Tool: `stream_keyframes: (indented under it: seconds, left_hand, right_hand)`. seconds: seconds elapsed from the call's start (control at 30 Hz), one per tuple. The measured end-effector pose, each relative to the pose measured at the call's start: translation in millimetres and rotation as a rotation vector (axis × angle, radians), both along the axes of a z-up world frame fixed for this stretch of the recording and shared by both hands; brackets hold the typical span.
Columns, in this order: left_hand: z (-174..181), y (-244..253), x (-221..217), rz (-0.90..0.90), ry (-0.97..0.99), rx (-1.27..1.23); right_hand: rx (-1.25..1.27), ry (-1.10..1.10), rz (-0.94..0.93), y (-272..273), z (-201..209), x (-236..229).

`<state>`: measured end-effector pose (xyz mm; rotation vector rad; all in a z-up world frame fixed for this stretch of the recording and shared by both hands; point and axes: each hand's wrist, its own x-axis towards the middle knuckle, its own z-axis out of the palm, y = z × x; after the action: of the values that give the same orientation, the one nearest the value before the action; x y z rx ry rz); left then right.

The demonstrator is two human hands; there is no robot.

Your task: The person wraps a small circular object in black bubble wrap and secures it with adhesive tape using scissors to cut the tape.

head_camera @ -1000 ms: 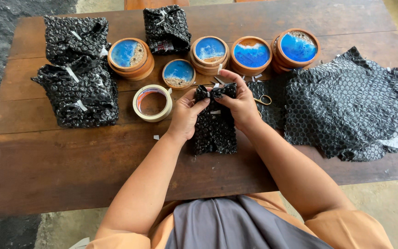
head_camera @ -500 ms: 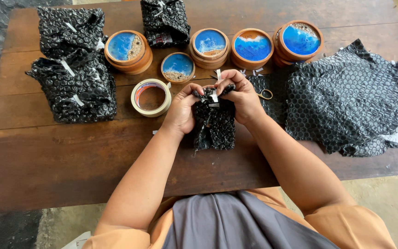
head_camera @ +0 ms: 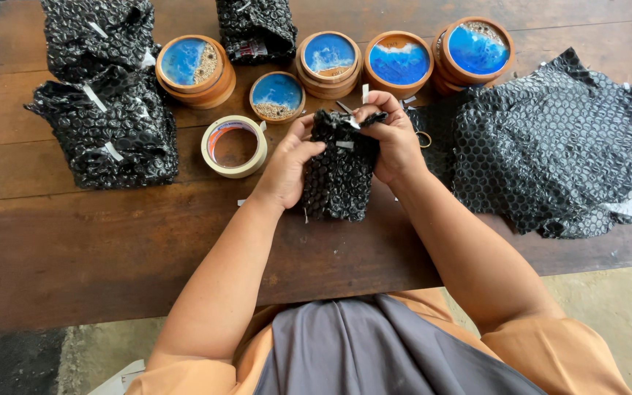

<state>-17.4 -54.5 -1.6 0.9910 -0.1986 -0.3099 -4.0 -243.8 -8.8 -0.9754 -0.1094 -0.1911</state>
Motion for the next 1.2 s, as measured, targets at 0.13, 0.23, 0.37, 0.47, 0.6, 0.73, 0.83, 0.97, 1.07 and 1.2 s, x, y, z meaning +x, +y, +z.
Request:
stream_keyframes:
  seconds: [0.13,0.23,0.37,0.47,0.6,0.73,0.83,0.97,1.07,1.2]
  left_hand:
    - [-3,-7,-5,0.022,-0.251,0.251]
    - [-2,-7,-6,0.035,-0.367,0.328]
    - [6,-11,-12,0.096,-0.436,0.480]
    - [14,-13,-19,0.155,-0.456,0.607]
    - [19,-15,-23,0.183,-0.438,0.634]
    - [0,-8,-13,0.122,-0.366,0.483]
    - [42,-7,-20,0.063,-0.151,0.275]
    - [2,-2,-4,0.108,-0.045,0.237]
    - [2,-5,-5,0.141,-0.079,0.227]
    - [13,-7,-8,0.162,-0.043,0.210]
  right_hand:
    - [-0.008,0.004,-0.052,-3,4,1]
    - [-0.033,0.006,-0.073,-5,6,0]
    - [-0.035,-0.012,-0.091,-4,8,0]
    - [-0.036,-0.033,-0.094,-4,9,1]
    - [-0.075,-0.072,-0.077,-7,7,1]
    - [-0.066,-0.084,-0.052,-3,10,-1]
    - [-0.112,-0.119,-0.024,1,15,-5]
    - [-0.307,-0.179,-0.010,9,30,-18]
    - [-0.388,-0.200,-0.008,8,32,-21]
    - [-0.490,-0.225,-0.016,4,30,-18]
